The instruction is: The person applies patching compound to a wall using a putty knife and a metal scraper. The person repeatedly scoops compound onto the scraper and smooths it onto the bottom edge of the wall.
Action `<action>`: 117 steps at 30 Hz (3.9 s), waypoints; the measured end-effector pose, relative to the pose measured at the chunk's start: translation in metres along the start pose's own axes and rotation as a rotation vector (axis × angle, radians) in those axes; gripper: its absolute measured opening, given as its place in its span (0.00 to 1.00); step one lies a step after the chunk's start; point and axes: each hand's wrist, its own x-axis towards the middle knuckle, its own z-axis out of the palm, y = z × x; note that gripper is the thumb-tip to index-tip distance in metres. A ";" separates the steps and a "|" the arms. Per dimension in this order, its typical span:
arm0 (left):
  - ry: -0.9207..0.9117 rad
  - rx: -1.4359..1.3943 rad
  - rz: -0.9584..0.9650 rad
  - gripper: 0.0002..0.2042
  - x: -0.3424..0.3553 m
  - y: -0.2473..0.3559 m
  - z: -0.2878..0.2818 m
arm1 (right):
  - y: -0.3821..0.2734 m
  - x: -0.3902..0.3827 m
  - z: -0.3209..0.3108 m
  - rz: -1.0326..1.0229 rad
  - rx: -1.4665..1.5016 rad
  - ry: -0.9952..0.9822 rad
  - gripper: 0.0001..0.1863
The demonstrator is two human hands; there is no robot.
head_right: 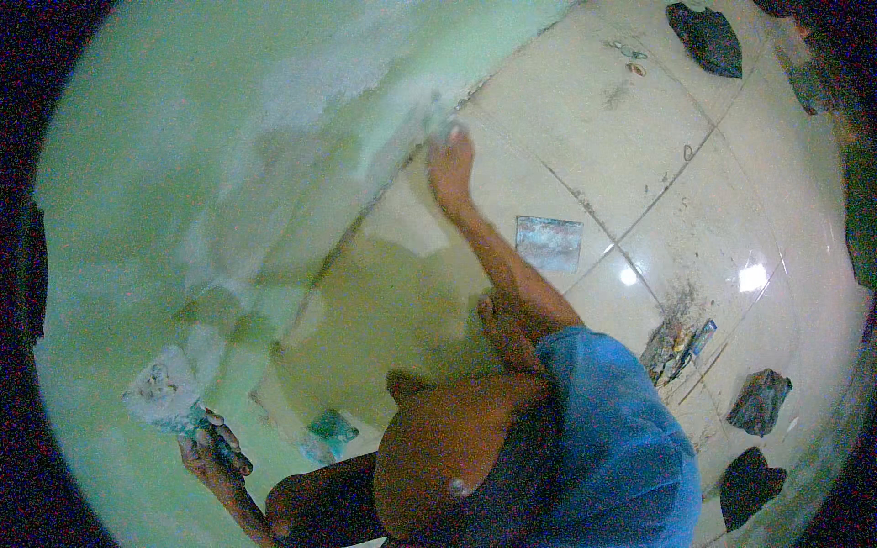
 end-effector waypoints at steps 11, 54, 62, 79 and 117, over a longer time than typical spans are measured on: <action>0.019 -0.071 0.037 0.13 -0.003 0.004 0.010 | -0.027 -0.104 0.087 -0.316 -0.099 -0.245 0.27; 0.050 -0.044 0.012 0.11 -0.004 -0.037 -0.013 | 0.086 0.031 0.001 -0.168 -0.054 0.284 0.15; -0.013 -0.023 -0.068 0.11 -0.005 -0.032 -0.021 | 0.072 0.007 0.088 -0.111 -0.668 0.249 0.37; -0.076 0.007 -0.011 0.15 0.003 -0.011 -0.010 | 0.032 0.048 -0.011 0.397 0.530 0.146 0.03; -0.208 -0.012 0.026 0.13 0.010 0.021 0.009 | -0.021 0.042 -0.088 0.208 0.510 0.113 0.05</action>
